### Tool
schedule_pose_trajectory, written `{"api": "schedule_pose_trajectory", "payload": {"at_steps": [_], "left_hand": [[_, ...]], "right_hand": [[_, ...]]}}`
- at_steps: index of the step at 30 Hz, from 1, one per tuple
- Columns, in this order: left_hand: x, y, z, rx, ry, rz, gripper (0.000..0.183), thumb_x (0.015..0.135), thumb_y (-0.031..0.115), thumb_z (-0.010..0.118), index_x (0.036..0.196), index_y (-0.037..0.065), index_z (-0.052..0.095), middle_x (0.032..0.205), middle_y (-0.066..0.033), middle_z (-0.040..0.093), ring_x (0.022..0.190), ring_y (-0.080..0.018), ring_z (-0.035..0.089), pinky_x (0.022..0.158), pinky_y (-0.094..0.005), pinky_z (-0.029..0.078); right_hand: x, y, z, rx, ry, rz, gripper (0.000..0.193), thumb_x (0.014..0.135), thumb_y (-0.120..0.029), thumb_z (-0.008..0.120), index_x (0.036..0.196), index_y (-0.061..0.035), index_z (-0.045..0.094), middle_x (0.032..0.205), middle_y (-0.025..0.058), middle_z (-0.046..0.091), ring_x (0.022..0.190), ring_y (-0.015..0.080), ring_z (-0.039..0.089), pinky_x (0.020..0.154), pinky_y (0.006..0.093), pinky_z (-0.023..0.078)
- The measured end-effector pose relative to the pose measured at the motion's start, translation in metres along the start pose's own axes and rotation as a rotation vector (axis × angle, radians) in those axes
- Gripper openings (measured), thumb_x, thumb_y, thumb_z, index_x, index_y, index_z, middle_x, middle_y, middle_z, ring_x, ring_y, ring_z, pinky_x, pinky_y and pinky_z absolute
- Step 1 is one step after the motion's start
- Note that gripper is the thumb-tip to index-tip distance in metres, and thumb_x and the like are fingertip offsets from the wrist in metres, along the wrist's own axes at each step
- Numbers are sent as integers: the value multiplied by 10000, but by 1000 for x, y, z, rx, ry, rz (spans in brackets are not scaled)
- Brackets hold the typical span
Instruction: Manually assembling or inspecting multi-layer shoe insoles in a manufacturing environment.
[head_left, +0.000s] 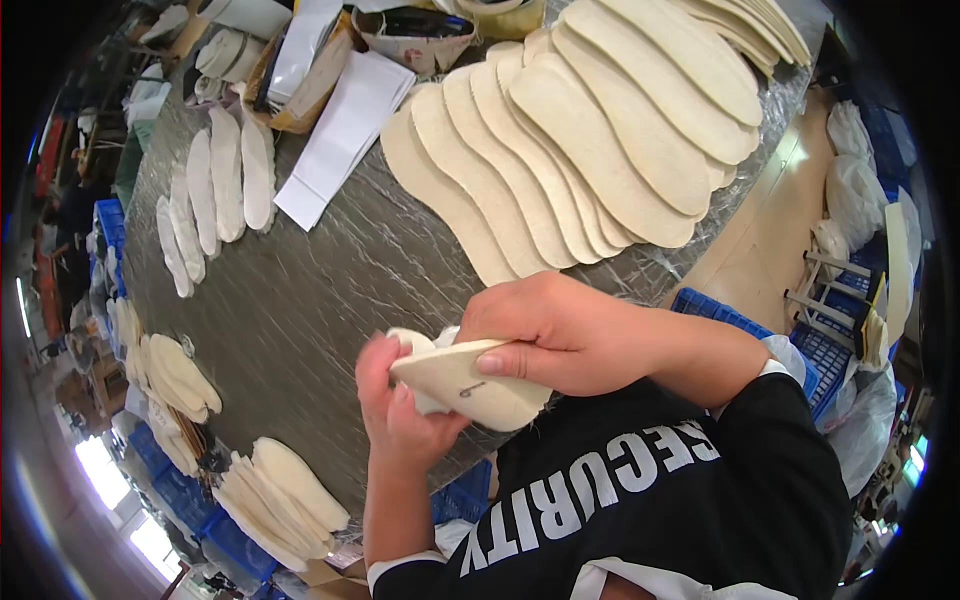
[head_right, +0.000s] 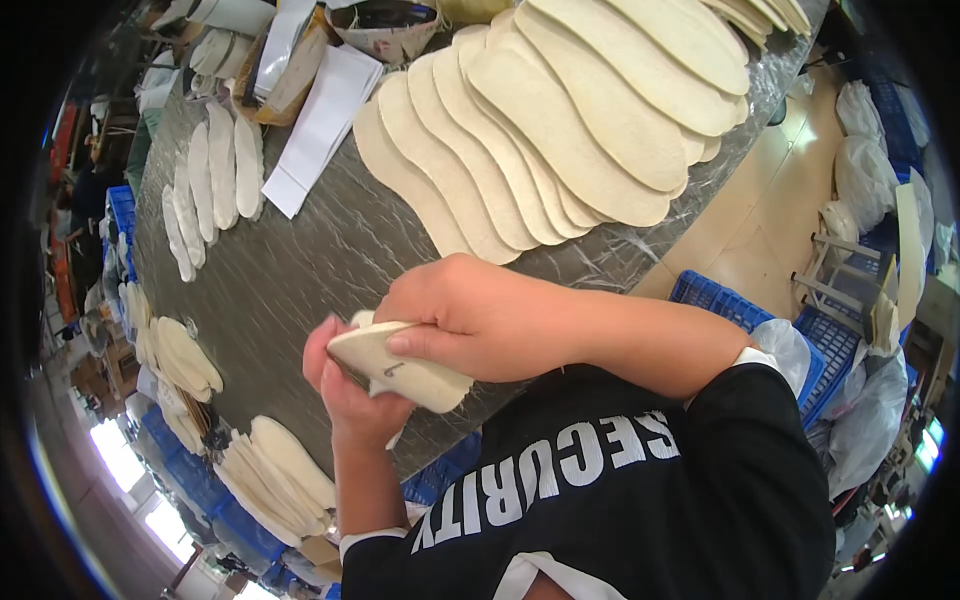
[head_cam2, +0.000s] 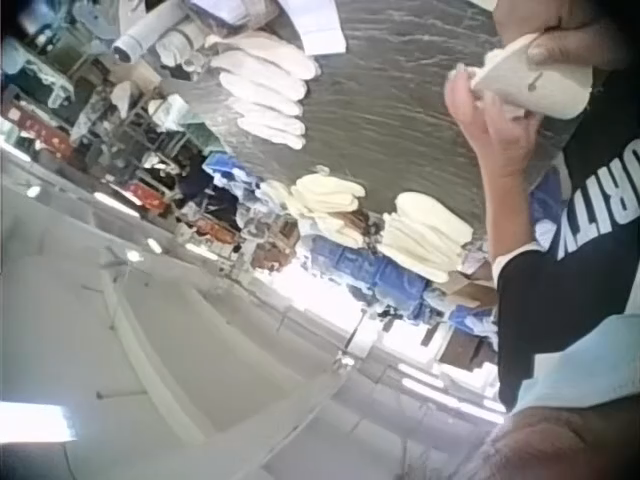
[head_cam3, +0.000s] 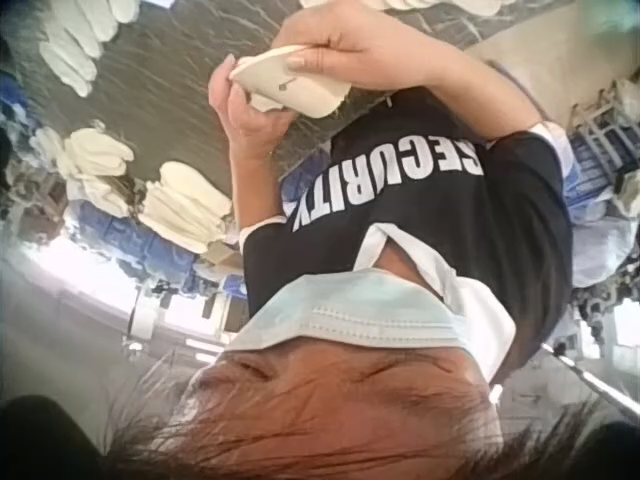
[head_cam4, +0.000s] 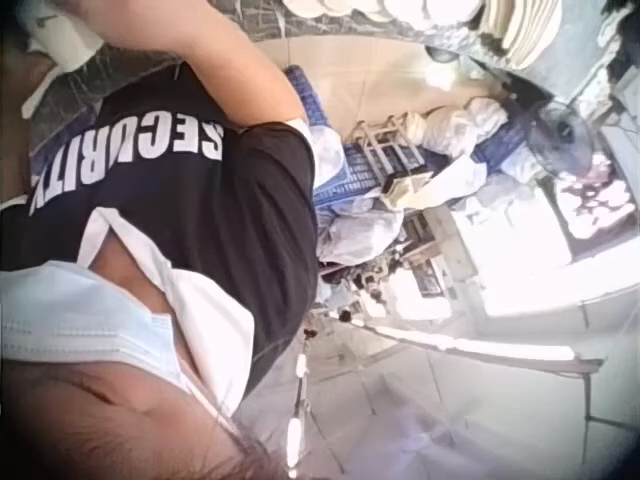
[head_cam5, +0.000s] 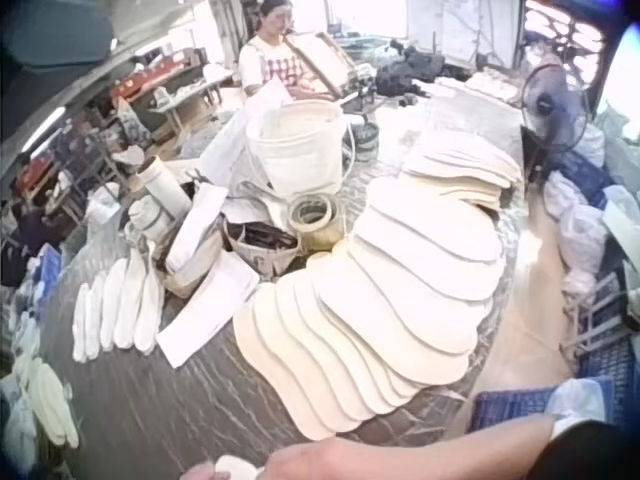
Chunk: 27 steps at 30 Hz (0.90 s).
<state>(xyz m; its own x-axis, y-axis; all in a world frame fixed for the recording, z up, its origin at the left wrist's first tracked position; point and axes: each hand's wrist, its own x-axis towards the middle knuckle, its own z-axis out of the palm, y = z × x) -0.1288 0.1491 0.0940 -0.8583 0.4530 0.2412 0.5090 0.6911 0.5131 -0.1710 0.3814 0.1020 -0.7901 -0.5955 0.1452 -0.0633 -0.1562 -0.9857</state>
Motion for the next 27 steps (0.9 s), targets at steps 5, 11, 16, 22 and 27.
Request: {"api": "schedule_pose_trajectory", "payload": {"at_steps": [5, 11, 16, 22, 27], "left_hand": [[-44, -9, -38, 12, -11, -205, 678, 543, 279, 884, 1049, 114, 463, 1241, -213, 422, 1063, -373, 503, 856, -463, 447], [-84, -10, -47, 8, -243, -545, 552, 456, 105, 836, 920, 90, 538, 1197, -193, 472, 1055, -351, 501, 878, -438, 421], [-97, -23, -28, -3, -332, -535, 536, 474, 95, 828, 935, 82, 555, 1209, -165, 476, 1030, -327, 516, 834, -406, 446], [-89, -28, -17, 42, -334, -451, 507, 477, 113, 842, 905, 84, 570, 1174, -159, 504, 1021, -333, 516, 826, -411, 443], [-87, -32, -14, 7, -327, -410, 529, 459, 136, 840, 926, 82, 599, 1167, -156, 527, 997, -351, 519, 821, -439, 440]], "right_hand": [[-5, 32, 14, -52, 260, 43, 240, 904, -41, 527, 1128, 8, 599, 952, 144, 622, 823, 240, 634, 741, 324, 502], [-47, 91, 66, -186, 144, 376, 339, 873, -20, 531, 1210, -29, 572, 890, 196, 623, 657, 269, 644, 650, 379, 522], [-48, 103, 80, -6, 183, 573, 420, 888, 3, 502, 1307, 12, 470, 868, 188, 616, 594, 233, 631, 597, 344, 522], [-47, 103, 74, 208, 234, 629, 413, 896, 10, 488, 1307, 34, 464, 874, 198, 626, 565, 209, 627, 581, 322, 519], [-45, 100, 72, 193, 245, 611, 373, 897, -2, 488, 1265, 65, 492, 890, 225, 633, 572, 231, 632, 590, 333, 521]]}}
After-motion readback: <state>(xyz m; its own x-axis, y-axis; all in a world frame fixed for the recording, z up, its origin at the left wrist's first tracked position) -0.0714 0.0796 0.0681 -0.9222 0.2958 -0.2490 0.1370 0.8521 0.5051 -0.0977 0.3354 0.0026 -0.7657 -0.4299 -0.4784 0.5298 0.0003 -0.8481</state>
